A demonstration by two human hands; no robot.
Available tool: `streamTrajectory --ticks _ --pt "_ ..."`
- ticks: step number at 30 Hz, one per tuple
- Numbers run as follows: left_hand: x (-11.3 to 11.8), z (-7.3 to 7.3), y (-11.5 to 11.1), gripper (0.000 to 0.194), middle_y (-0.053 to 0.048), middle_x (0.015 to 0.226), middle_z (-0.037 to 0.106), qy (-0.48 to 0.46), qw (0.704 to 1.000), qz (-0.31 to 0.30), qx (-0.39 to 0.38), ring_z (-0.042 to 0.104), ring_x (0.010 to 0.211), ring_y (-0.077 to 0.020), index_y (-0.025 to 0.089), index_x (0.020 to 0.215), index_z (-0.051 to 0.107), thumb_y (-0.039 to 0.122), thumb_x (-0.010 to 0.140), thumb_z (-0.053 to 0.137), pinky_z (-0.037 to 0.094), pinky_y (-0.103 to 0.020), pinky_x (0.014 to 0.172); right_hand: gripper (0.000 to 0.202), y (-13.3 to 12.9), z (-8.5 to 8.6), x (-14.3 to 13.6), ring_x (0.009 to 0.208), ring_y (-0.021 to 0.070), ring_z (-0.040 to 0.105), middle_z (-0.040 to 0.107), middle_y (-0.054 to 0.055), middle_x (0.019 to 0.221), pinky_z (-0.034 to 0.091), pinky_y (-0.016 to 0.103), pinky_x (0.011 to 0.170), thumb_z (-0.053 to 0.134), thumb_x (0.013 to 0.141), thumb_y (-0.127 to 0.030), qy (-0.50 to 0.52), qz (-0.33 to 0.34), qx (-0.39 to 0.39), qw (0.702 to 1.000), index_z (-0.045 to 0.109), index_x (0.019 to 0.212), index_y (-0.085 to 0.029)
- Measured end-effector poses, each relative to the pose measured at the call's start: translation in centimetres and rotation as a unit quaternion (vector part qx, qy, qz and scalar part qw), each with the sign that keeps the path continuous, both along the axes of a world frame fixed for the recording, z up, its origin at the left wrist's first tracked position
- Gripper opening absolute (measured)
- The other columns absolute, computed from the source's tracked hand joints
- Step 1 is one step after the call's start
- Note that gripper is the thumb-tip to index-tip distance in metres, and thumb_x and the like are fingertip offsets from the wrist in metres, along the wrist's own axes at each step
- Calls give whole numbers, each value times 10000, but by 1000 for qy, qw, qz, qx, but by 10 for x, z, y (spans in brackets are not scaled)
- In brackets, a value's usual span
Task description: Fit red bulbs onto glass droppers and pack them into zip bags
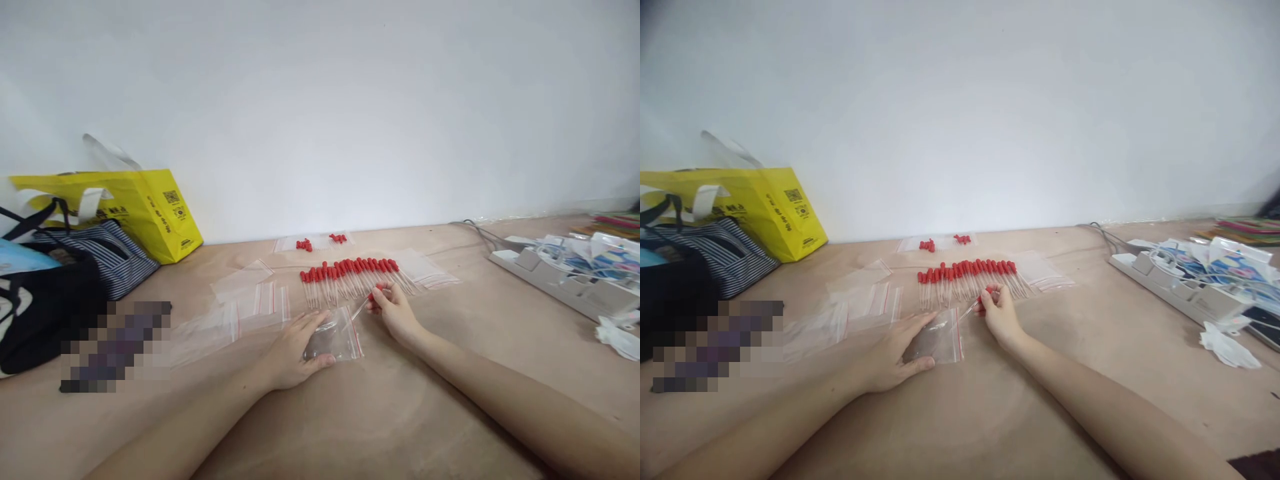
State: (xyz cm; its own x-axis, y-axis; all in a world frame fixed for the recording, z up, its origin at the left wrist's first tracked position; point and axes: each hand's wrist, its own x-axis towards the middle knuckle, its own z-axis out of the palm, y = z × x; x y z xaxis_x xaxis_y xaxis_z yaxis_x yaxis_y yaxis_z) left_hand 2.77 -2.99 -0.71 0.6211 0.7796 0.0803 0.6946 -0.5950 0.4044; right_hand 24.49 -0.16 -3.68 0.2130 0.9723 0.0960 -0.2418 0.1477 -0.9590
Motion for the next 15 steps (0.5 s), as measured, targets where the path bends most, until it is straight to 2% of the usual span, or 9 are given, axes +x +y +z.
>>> streamTrajectory --ticks 2,4,9,12,15 --pt "0 -2 0 718 -103 1349 359 -14 1000 6 -9 318 1235 -265 190 1329 219 494 750 516 290 -448 1003 444 -5 1 -5 517 90 552 552 -54 624 454 237 524 651 595 -473 15 44 -23 999 371 817 -209" --pt "0 -3 1 761 -111 1349 355 -22 1000 7 -19 323 1232 -255 182 1346 159 481 749 526 299 -435 999 431 -9 3 -7 487 86 553 569 -44 618 441 217 476 675 582 -447 -8 107 -42 993 389 786 -198" --pt "1 -4 1 756 -125 1352 343 -26 999 4 -26 300 1244 -267 169 1348 150 511 766 490 278 -447 1007 348 -11 5 -6 285 20 379 592 -40 619 282 157 273 676 602 -380 -138 259 -46 955 440 752 -173" --pt "-1 -3 1 721 -122 1351 341 -28 999 -5 -18 316 1233 -265 177 1341 181 522 777 468 298 -434 996 267 -7 3 -5 318 10 388 625 5 759 295 145 259 639 643 -327 -205 290 -32 934 500 796 -158" --pt "-11 0 2 723 -111 1350 341 -24 999 -24 -7 328 1224 -259 201 1340 185 523 766 484 308 -425 989 216 -4 0 -3 374 22 426 625 29 808 314 132 264 601 676 -289 -255 280 -21 925 545 831 -148"
